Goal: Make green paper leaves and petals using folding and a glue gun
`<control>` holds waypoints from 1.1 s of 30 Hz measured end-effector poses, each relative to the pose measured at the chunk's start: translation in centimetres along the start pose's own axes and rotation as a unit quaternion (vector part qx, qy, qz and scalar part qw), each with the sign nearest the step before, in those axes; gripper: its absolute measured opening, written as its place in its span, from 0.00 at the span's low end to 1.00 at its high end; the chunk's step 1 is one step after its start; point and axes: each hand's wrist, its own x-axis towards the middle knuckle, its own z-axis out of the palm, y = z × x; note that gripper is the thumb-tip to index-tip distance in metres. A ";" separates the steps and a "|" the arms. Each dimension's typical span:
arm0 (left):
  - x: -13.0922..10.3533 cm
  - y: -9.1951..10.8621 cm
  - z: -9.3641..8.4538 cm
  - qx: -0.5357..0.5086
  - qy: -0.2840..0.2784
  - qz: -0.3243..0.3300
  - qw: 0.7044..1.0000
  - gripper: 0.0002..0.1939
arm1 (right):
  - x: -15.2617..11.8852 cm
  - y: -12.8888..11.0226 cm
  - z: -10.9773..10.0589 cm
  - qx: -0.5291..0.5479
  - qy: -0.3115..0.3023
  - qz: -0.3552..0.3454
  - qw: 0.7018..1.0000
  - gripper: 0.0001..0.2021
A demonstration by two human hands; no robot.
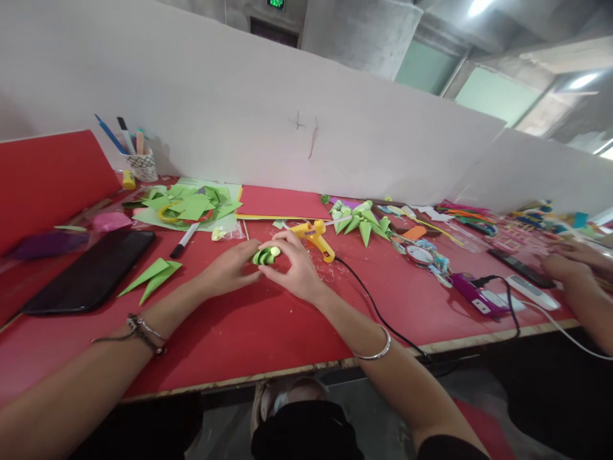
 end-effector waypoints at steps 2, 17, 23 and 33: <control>0.2 -0.2 -0.1 0.015 0.011 0.014 1.000 0.08 | 0.0 -0.1 0.0 -0.001 0.000 0.003 1.000 0.11; -0.1 -0.3 -0.3 -0.042 -0.026 -0.032 0.998 0.04 | -0.1 -0.6 0.2 -0.016 -0.088 -0.021 0.996 0.15; -0.1 -0.3 -0.4 -0.070 -0.039 -0.018 0.997 0.07 | -0.1 -0.7 0.2 -0.022 -0.076 -0.031 0.996 0.13; 0.0 -0.1 -0.5 -0.026 -0.039 -0.021 0.999 0.09 | -0.1 -0.6 0.0 0.012 0.000 -0.060 0.998 0.09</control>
